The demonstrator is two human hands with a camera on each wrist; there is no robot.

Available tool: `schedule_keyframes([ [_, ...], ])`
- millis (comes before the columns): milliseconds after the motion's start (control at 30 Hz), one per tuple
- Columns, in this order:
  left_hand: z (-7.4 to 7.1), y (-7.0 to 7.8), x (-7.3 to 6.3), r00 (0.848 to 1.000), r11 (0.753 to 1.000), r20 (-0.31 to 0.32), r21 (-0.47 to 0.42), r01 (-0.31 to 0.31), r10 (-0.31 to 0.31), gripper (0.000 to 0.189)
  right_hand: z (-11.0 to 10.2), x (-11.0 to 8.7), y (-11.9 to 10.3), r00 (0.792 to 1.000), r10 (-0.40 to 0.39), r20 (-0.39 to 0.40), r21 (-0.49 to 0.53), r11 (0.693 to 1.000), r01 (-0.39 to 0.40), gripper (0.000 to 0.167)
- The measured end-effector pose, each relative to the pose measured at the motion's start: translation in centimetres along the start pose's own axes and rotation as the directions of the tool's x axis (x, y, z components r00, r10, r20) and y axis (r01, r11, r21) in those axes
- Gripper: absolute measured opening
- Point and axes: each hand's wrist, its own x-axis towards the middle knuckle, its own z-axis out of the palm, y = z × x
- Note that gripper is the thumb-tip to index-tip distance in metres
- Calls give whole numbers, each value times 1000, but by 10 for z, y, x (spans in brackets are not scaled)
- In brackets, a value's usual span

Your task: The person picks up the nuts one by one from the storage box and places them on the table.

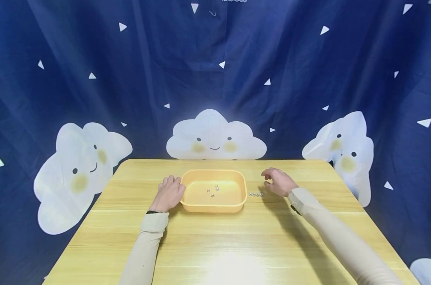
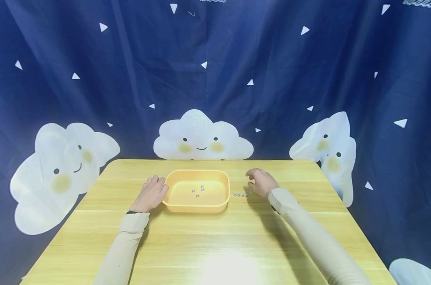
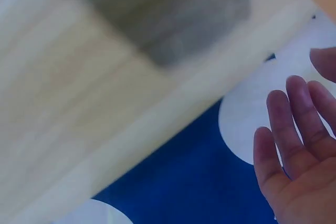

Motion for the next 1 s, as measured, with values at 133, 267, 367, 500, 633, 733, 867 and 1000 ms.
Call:
schedule_keyframes([
  [133, -1, 0, -1, 1000, 1000, 8, -2, 5, -5, 24, -6, 9, -9, 999, -24, -37, -15, 1000, 24, 23],
  [267, -3, 0, -2, 1000, 1000, 9, -13, 3, -3, 26, -8, 19, -21, 998, -52, -40, -24, 998, 51, 20],
  [367, -4, 1, -2, 1000, 1000, -1, -11, -4, 4, 28, -9, 25, -31, 997, -70, -26, -27, 997, 69, 20],
  [500, -5, 2, -3, 1000, 1000, -5, 3, -15, 15, 27, -5, 32, -44, 995, -100, -8, -35, 994, 99, 21],
  [633, -6, 4, -3, 1000, 1000, 2, 9, -18, 18, 26, 0, 39, -56, 991, -134, 19, -52, 990, 134, 22],
  [733, -6, 3, -1, 1000, 1000, 0, 12, -20, 20, 26, 1, 44, -65, 988, -151, 38, -69, 986, 153, 23],
  [867, -4, 2, 0, 1000, 1000, -8, 17, -21, 21, 27, 3, 51, -75, 985, -163, 63, -96, 981, 168, 23],
  [1000, -4, 1, -2, 1000, 1000, -9, 11, -19, 19, 27, 7, 60, -84, 975, -202, 97, -139, 967, 214, 14],
])
